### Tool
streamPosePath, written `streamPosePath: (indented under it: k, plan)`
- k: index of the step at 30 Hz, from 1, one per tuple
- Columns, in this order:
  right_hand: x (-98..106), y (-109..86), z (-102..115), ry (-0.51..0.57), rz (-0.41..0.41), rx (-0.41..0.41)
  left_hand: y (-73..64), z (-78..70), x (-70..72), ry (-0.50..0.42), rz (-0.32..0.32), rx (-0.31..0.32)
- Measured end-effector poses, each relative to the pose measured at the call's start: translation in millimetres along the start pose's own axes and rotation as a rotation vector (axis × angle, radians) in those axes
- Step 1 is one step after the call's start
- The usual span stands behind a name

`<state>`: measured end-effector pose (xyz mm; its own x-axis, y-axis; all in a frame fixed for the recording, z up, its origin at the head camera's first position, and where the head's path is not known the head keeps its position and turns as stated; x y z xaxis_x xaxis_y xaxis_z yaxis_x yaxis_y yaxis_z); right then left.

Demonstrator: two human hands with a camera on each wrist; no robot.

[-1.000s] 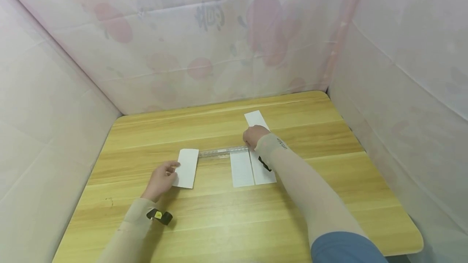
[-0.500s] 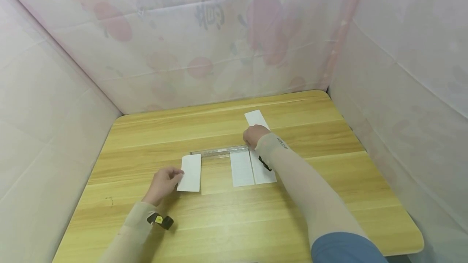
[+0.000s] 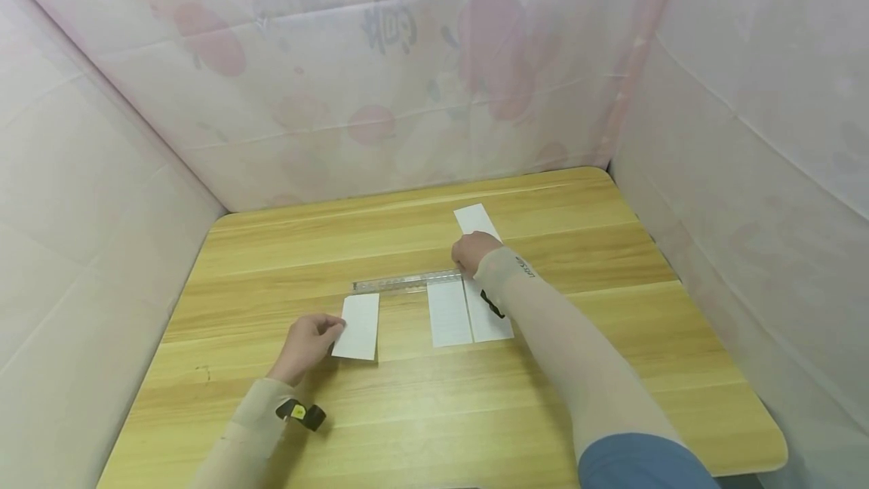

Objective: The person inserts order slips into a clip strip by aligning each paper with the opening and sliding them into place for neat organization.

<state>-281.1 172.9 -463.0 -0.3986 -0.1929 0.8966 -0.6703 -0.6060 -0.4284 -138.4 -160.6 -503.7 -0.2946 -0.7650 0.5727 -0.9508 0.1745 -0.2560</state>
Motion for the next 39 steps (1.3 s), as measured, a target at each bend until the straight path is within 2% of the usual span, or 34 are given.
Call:
streamPosePath:
  k: [13,24,33,39]
  plan:
    - [1,-3.2,2,0.006,0.006,-0.007,3.2,-1.2,-5.7,-0.047,-0.029,0.022]
    - [0,-4.2,0,0.007,-0.004,-0.005,8.4,-0.7,-11.9,-0.036,-0.064,0.035]
    - [-2,-3.7,-2,0.016,-0.003,-0.015,11.7,0.2,-15.1,-0.013,-0.089,0.012]
    - [-1,-5.2,-1,0.019,0.011,-0.014,11.4,-2.1,-17.3,-0.037,-0.095,0.03]
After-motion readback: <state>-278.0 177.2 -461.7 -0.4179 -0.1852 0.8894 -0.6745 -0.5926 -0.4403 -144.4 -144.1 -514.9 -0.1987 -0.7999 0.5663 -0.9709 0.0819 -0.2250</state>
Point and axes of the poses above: each hand's wrist, its own y-axis towards the middle knuckle, its own x-axis out of the back of the hand, z = x × y, the point moved 1 cm from there along y, towards the middle knuckle, and after that the axes turned 11 degrees about z, right-handed, at the moved point
